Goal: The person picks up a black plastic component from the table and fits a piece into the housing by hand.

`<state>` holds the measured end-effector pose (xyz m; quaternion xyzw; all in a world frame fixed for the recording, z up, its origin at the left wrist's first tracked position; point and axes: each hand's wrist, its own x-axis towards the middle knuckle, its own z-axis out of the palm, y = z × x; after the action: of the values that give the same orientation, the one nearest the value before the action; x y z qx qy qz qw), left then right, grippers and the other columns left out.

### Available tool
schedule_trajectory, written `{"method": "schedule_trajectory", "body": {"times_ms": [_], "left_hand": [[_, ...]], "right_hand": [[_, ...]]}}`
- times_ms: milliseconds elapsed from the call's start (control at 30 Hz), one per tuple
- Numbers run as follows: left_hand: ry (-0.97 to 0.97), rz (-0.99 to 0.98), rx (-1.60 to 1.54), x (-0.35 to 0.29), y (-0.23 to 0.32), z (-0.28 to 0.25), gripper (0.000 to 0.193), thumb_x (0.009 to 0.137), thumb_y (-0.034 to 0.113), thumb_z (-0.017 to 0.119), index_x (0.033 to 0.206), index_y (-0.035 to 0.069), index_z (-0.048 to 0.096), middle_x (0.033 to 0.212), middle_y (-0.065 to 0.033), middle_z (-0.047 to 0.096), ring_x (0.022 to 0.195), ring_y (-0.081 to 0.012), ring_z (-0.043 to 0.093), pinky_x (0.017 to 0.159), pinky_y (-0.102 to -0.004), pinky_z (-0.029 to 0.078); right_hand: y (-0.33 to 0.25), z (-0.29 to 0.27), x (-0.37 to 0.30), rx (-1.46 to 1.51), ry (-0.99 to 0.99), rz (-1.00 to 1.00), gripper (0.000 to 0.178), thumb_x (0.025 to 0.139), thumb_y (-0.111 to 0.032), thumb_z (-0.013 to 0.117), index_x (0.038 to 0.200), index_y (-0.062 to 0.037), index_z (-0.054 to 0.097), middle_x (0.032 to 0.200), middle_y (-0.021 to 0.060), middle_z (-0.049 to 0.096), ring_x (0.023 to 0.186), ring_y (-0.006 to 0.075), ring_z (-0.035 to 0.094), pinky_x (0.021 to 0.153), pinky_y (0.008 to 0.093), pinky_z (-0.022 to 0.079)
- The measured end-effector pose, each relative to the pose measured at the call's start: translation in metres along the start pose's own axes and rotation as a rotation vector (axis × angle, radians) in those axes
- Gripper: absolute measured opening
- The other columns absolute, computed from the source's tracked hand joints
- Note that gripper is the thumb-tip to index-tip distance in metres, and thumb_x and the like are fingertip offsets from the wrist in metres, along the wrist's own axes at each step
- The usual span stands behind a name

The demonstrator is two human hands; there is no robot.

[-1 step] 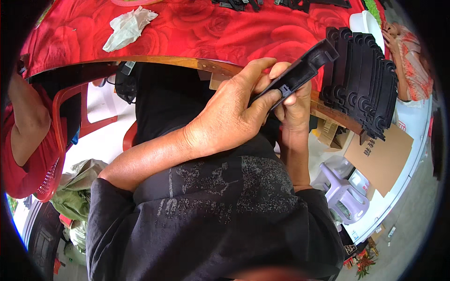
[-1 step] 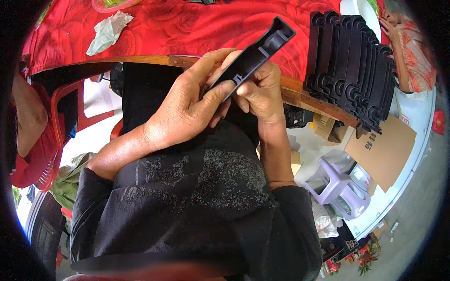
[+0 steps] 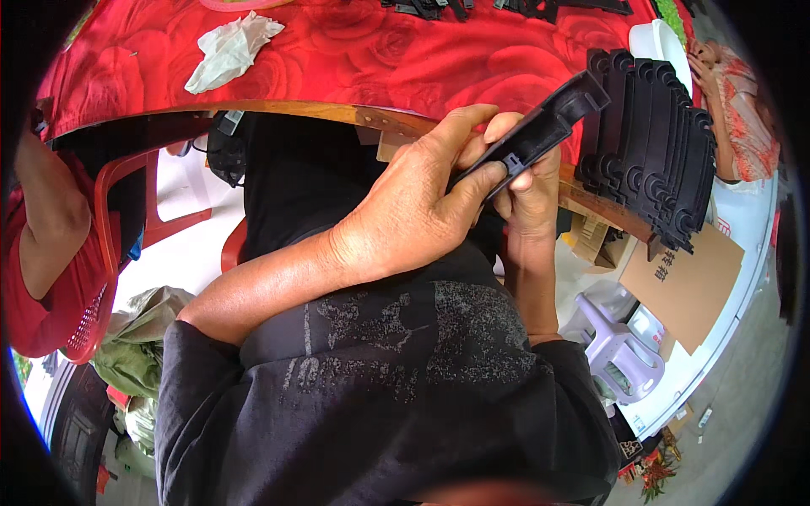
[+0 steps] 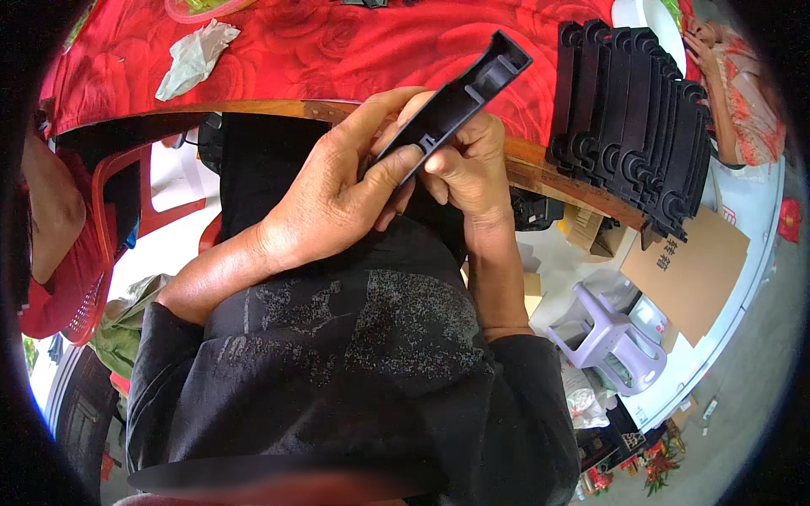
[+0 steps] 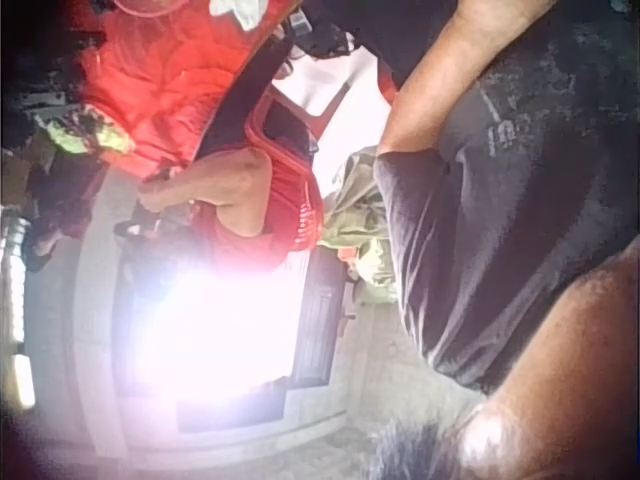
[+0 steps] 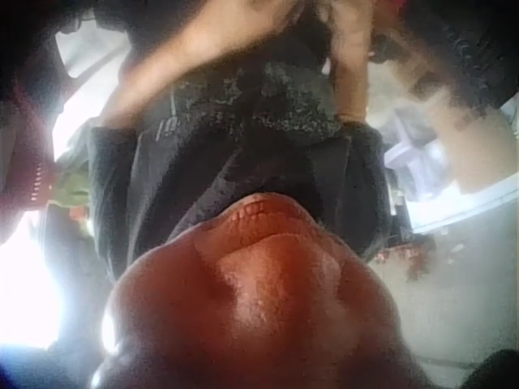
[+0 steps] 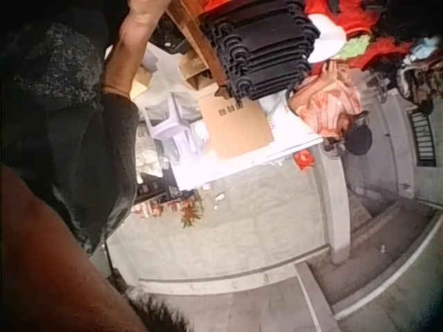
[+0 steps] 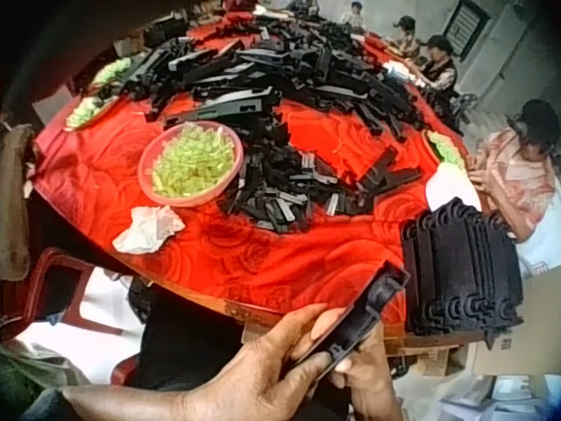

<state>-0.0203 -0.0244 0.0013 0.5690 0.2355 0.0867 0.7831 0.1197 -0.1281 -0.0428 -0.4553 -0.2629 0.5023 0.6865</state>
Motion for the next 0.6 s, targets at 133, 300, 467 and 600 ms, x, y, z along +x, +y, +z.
{"method": "schedule_trajectory", "body": {"times_ms": [133,300,467,600], "left_hand": [[-0.007,0.003,-0.018,-0.001,0.0,0.0,0.041,0.094,0.008,0.056,0.131,-0.002,0.043,0.069,-0.0078,0.059,0.06,-0.0122,0.06,0.055,-0.0286,0.048],[-0.026,-0.05,-0.08,-0.001,0.005,0.0,0.035,0.095,0.009,0.054,0.128,-0.001,0.045,0.062,-0.0043,0.056,0.05,-0.008,0.056,0.046,-0.0245,0.045],[-0.011,-0.049,-0.058,0.002,0.008,0.002,0.029,0.097,0.011,0.053,0.123,-0.001,0.047,0.059,-0.0042,0.055,0.046,-0.0085,0.055,0.042,-0.0242,0.044],[-0.015,-0.061,-0.026,0.006,0.007,-0.001,0.03,0.098,0.013,0.052,0.124,0.0,0.048,0.06,-0.0049,0.057,0.045,-0.0088,0.055,0.042,-0.0243,0.045]], "right_hand": [[0.004,-0.002,0.001,-0.02,-0.038,0.081,0.067,0.069,-0.049,0.084,0.105,0.0009,0.056,0.083,0.0093,0.067,0.059,0.0075,0.059,0.045,0.0164,0.039],[-0.001,-0.002,0.0,-0.04,-0.028,0.183,0.07,0.067,-0.049,0.084,0.105,0.0023,0.057,0.086,0.0096,0.066,0.074,0.0143,0.065,0.061,0.0225,0.05],[0.004,-0.004,-0.002,-0.035,0.01,0.117,0.069,0.068,-0.047,0.084,0.107,0.0034,0.058,0.087,0.0102,0.067,0.078,0.0158,0.066,0.066,0.0238,0.052],[0.006,-0.005,0.002,-0.085,0.008,0.078,0.067,0.075,-0.049,0.079,0.11,0.004,0.058,0.085,0.01,0.068,0.059,0.0101,0.06,0.047,0.0188,0.043]]}}
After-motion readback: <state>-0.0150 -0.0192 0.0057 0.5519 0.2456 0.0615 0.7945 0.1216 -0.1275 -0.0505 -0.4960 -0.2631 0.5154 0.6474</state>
